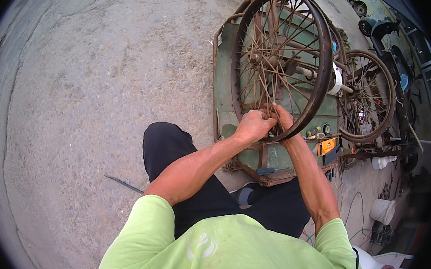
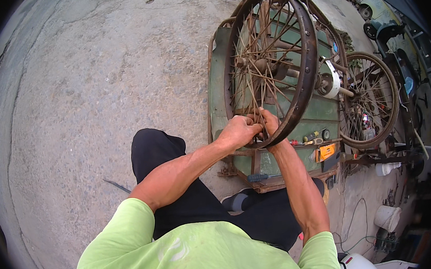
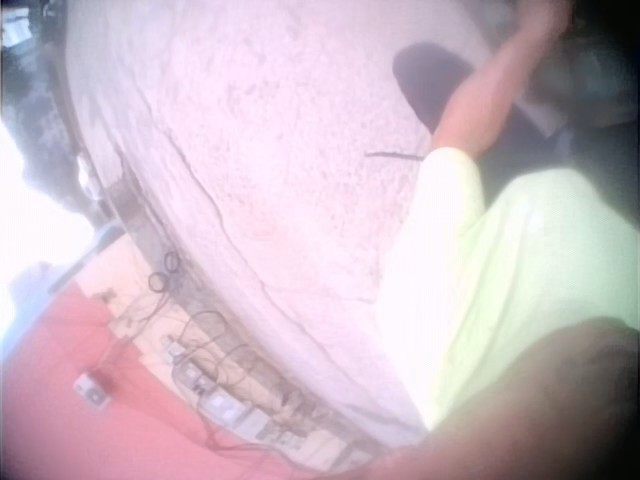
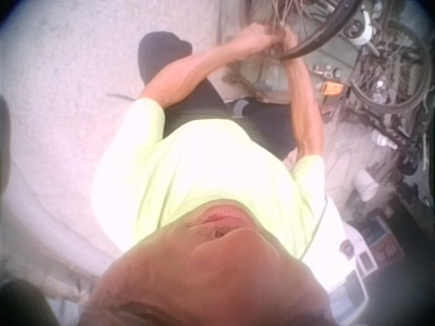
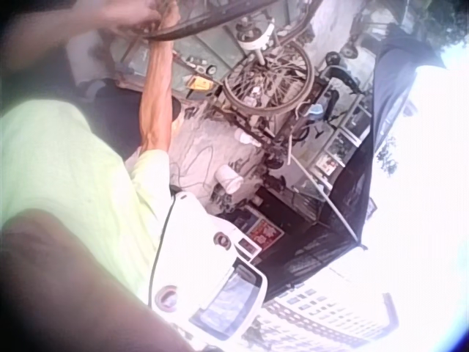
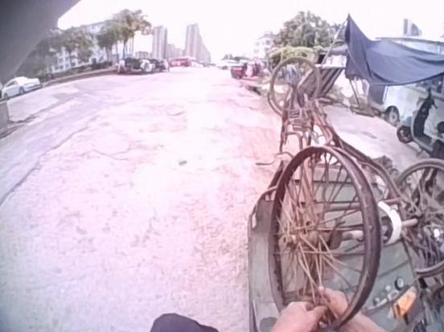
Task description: The person sits on the ground and works on a bicycle wheel, repeatedly pressing the tire onto the rim and rotating the wheel to check alignment. The person uses both hands to manipulate the tire and rim throughout the clip.
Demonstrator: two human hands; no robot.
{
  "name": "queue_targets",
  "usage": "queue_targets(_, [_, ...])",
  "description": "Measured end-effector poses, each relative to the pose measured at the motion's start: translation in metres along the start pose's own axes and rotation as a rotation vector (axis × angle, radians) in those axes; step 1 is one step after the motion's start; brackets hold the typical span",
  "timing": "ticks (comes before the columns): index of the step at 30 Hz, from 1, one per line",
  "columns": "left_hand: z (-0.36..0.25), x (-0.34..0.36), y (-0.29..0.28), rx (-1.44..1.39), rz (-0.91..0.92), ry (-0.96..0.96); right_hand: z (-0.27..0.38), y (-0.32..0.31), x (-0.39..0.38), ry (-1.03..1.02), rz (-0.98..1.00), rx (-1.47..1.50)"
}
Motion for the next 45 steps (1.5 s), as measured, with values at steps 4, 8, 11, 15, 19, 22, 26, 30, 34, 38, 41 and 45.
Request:
queue_targets(4, [-0.02,0.001,-0.004,0.313,0.029,0.137,-0.002,-0.003,0.004,-0.001,0.004,-0.007])
queue_targets(8, [-0.005,-0.001,-0.002,0.095,0.087,-0.004,0.0,0.0,-0.002,0.014,0.001,-0.013])
queue_targets(11, [0.011,-0.002,0.003,-0.11,0.16,-0.223,0.001,-0.002,-0.007,0.011,-0.026,-0.033])
queue_targets(15, [0.006,0.004,0.004,-0.015,0.101,0.054,0.002,0.002,-0.011,0.005,-0.002,-0.05])
queue_targets(19, [-0.003,0.007,0.0,0.458,-0.018,0.408,0.005,0.006,-0.011,0.004,0.032,-0.032])
queue_targets(22, [-0.004,0.003,0.002,-0.024,0.037,0.04,0.003,-0.007,0.0,0.032,0.036,-0.039])
queue_targets(26, [-0.007,0.0,-0.002,0.218,-0.008,0.15,0.007,0.013,-0.018,-0.001,-0.059,0.034])
queue_targets(30, [-0.004,0.008,0.0,0.334,0.005,0.196,0.003,-0.008,-0.001,-0.031,-0.052,-0.037])
queue_targets(34, [-0.014,0.005,-0.005,0.338,0.054,0.183,-0.004,-0.009,0.004,-0.018,-0.002,-0.027])
queue_targets(38, [-0.012,0.009,-0.003,0.328,0.081,0.256,-0.006,-0.025,0.012,0.001,0.103,-0.007])
queue_targets(41, [0.004,0.012,-0.003,0.172,0.07,0.071,-0.001,-0.006,0.0,0.005,-0.003,-0.012])
queue_targets(45, [0.008,-0.005,0.007,0.007,0.025,-0.058,0.001,-0.01,-0.002,0.011,0.01,-0.028])
Point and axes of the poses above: each hand's wrist, its own x-axis towards the middle knuckle, its own y-axis out of the palm, z = x × y, the point moved 5 cm from there along x, towards the middle knuckle, and after that the axes turned 10 degrees about y, right-handed, at the moved point
